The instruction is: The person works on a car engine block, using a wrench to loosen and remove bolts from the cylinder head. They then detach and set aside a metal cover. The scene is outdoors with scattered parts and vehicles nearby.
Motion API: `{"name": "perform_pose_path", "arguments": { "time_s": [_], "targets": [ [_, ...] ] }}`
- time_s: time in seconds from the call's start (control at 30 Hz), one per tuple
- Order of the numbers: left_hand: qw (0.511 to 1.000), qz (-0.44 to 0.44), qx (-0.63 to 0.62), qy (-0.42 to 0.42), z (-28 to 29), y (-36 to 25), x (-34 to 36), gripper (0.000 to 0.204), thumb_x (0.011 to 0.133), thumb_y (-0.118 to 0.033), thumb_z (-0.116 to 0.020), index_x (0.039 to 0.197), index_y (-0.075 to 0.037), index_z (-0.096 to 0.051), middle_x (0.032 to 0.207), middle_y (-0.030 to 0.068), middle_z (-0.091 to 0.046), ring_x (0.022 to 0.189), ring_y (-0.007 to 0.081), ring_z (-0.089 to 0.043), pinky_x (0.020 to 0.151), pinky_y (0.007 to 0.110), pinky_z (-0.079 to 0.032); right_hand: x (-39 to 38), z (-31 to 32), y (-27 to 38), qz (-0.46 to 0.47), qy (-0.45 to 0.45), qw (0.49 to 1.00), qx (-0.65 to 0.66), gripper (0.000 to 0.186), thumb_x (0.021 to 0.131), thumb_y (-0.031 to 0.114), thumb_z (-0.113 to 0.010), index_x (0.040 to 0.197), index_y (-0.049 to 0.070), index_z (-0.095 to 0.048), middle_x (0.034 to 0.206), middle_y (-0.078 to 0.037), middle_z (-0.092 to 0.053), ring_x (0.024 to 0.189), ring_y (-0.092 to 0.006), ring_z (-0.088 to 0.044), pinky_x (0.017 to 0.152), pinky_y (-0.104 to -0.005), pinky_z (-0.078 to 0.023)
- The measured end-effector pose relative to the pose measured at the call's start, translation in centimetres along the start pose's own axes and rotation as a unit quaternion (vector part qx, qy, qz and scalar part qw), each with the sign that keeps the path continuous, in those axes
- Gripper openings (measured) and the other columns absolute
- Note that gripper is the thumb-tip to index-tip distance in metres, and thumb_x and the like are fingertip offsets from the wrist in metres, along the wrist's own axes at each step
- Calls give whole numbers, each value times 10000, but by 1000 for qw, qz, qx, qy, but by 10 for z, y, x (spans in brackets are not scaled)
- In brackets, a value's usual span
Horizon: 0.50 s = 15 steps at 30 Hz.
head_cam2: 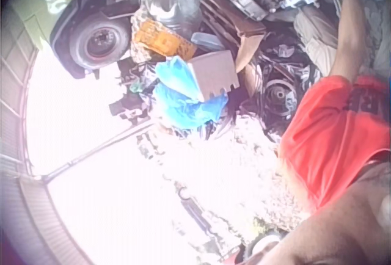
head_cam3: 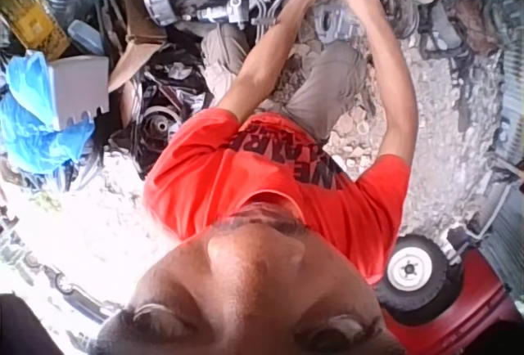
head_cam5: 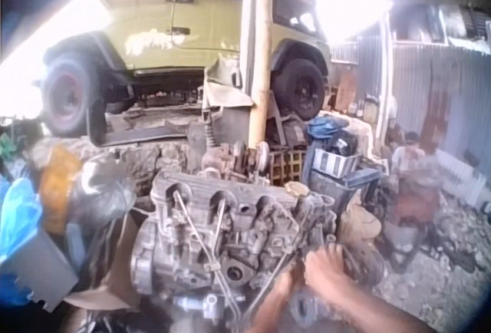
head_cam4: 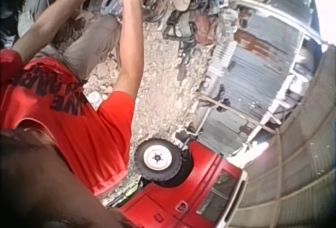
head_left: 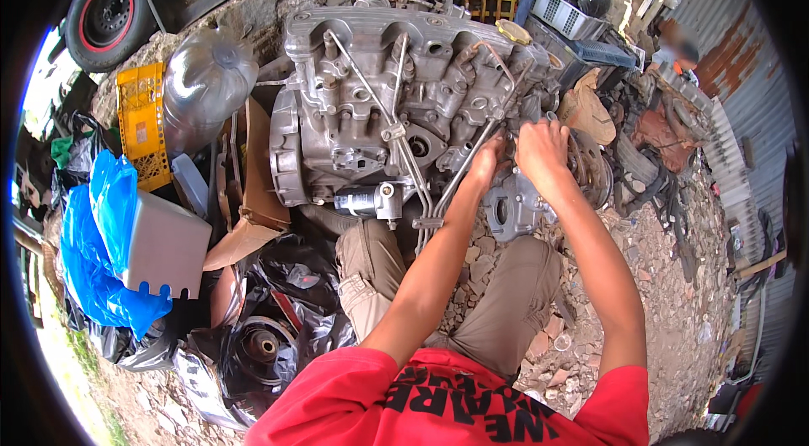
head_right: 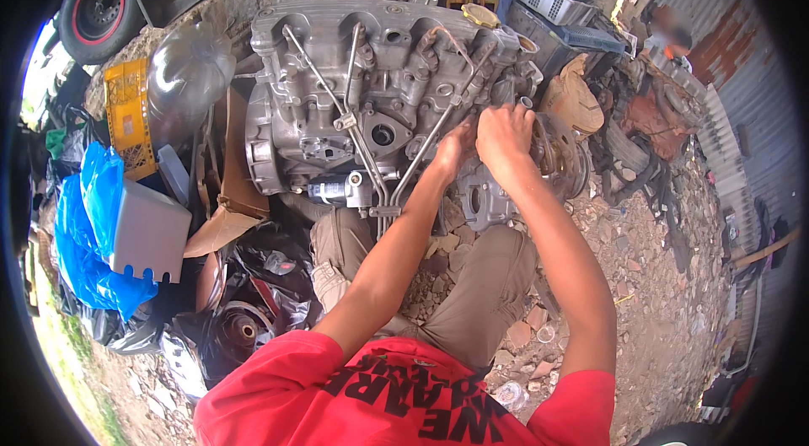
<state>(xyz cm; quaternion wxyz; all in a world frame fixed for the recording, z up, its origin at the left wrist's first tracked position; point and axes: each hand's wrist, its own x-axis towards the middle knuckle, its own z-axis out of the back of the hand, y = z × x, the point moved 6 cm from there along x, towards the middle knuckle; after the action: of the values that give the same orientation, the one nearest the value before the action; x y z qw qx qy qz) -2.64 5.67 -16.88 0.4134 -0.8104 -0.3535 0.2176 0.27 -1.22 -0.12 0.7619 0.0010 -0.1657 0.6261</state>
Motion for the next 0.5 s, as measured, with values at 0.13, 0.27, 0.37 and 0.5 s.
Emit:
{"name": "perform_pose_path", "arguments": {
  "time_s": [0.13,0.27,0.37,0.5],
  "targets": [
    [999,-31,-33,-19,-4,-2,2,617,975,-296,-333,1497,-15,-163,1562,142,-189,1439,284,-197,1136,480,-230,3,-7,-8,11,43,999,13,151,734,127,-657,839,42,-727,883,-192,-699,989,-360,-624,888,-454,-409],
    [995,-67,-56,-39,-1,-3,-5,596,977,-284,-339,1479,9,-209,1541,152,-249,1421,279,-254,1123,463,-261,9,-12,-14,6,28,991,128,170,786,173,-639,781,10,-688,823,-227,-681,846,-386,-657,809,-491,-452],
    [982,-102,-129,-98,8,2,-11,581,959,-198,-376,1470,31,-220,1504,174,-314,1397,278,-313,1084,407,-325,23,-10,-25,-10,19,973,228,261,809,229,-637,798,-31,-653,818,-254,-666,870,-421,-643,808,-512,-482],
    [978,-147,-81,-122,7,8,-11,557,931,-164,-426,1439,38,-321,1462,149,-401,1342,213,-393,1076,321,-311,49,-5,-34,-17,49,975,217,286,802,222,-634,891,-50,-650,930,-283,-652,927,-426,-631,838,-485,-504]
  ]
}}
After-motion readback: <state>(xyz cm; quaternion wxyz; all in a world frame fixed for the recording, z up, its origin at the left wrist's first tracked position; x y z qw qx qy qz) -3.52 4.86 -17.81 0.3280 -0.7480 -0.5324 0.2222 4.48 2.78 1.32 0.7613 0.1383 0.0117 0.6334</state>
